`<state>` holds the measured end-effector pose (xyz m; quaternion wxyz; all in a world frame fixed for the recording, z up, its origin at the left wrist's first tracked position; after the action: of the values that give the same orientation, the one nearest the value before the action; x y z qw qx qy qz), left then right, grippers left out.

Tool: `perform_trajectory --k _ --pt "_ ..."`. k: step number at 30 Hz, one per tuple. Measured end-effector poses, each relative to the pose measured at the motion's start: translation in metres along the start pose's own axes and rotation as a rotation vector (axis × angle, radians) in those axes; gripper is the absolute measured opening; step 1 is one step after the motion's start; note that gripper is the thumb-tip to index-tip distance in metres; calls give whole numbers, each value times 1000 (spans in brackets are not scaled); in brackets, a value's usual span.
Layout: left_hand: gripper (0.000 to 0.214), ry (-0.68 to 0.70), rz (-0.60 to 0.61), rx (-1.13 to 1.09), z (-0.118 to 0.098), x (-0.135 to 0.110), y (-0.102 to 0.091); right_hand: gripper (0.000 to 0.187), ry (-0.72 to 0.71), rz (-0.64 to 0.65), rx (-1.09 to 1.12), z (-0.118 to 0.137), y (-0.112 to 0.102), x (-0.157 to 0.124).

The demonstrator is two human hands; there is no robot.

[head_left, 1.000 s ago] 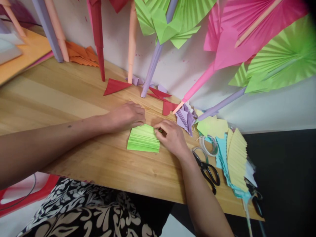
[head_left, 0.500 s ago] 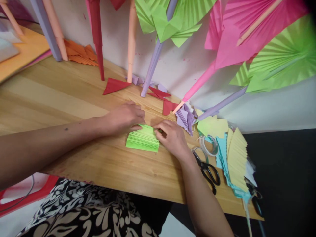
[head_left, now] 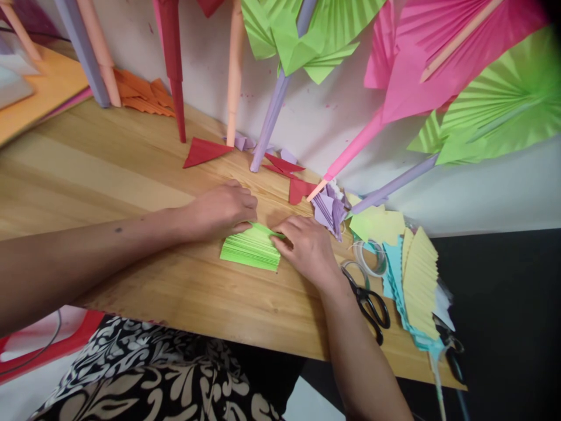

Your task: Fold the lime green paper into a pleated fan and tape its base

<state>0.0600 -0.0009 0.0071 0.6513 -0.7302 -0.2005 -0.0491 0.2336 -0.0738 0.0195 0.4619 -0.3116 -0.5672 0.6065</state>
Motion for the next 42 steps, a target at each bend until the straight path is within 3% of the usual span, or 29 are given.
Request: perform_trajectory --k 8,25,34,42 --pt "18 0 -4 -31 -3 1 0 15 -10 -21 -71 4 6 1" --pt "14 -7 14 54 5 2 7 10 90 27 94 -2 7 6" --pt "21 -15 -21 -132 9 -3 2 13 97 24 134 -3 4 3" --pt "23 -31 -37 -148 9 -4 2 12 126 0 181 -10 4 -1"
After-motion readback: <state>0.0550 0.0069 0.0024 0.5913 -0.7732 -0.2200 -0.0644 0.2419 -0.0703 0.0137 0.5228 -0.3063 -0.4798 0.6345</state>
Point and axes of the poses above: each hand's wrist, its own x-axis towards the middle knuckle, its own y-axis out of the palm, z = x × y, the point moved 4 cm from there along x, towards the middle knuckle, and after that the axes turned 4 degrees about y, right-handed, at the moved point
